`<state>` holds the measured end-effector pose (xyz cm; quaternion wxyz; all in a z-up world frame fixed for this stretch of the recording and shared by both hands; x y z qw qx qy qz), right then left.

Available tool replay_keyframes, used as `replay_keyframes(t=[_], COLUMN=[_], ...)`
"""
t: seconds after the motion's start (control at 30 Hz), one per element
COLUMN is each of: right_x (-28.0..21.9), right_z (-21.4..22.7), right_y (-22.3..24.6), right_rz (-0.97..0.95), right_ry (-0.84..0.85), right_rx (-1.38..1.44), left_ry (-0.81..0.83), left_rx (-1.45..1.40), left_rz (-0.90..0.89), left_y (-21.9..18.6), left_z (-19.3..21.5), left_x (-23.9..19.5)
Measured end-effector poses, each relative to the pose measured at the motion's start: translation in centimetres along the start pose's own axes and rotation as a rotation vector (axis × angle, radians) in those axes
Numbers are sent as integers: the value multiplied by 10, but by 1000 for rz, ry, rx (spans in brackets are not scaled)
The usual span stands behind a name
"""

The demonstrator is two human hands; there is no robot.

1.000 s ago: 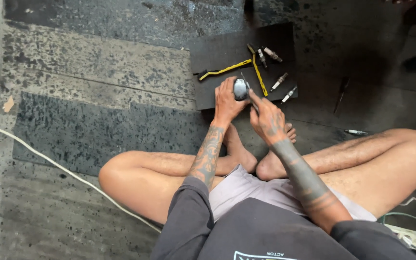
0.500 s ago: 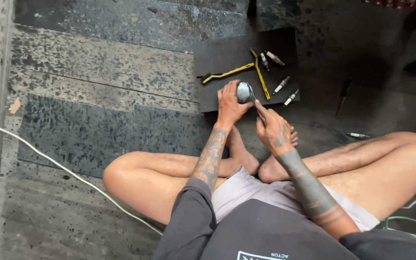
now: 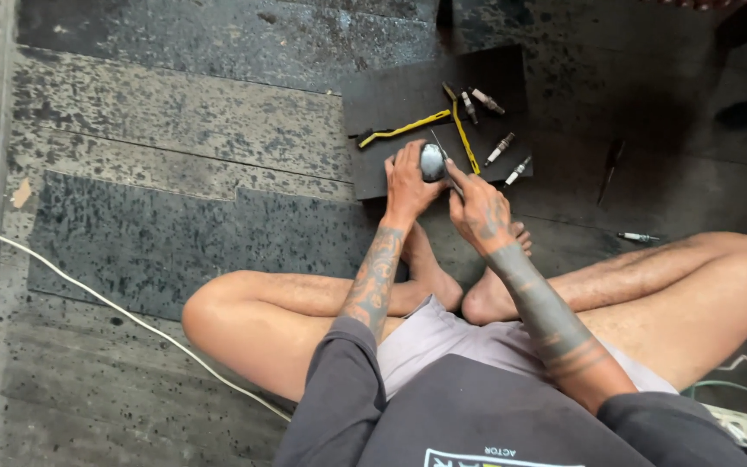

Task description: Manually cleaning carbon deposits from a motorcycle piston using a screwdriver as a scraper and a cloth for wiping.

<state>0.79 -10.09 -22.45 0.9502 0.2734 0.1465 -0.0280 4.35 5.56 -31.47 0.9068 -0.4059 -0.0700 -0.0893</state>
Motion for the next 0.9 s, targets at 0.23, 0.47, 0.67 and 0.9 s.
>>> replay_keyframes(t=[0.23, 0.47, 0.67, 0.9], right_x=[-24, -24, -10, -30], right_z=[12, 14, 6, 14], right_y=[8, 6, 6, 3], right_rz=[-48, -36, -5, -26], right_ry=[11, 26, -9, -2], right_rx=[-19, -30, -35, -43], left_ry=[12, -5, -12, 24], left_rx=[5, -15, -3, 3], left_rz=[5, 5, 11, -6], left_y=[1, -2, 4, -3], left_z=[-2, 2, -4, 2], left_x=[-6, -5, -2, -2])
Point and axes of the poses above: each hand's wrist, its own x-axis towards the middle knuckle, its own z-axis out of the back of the hand, y = z × x, the point moved 4 cm from there along x, towards the middle knuckle, and after that the axes turned 10 degrees about -z, right-handed, at the moved point
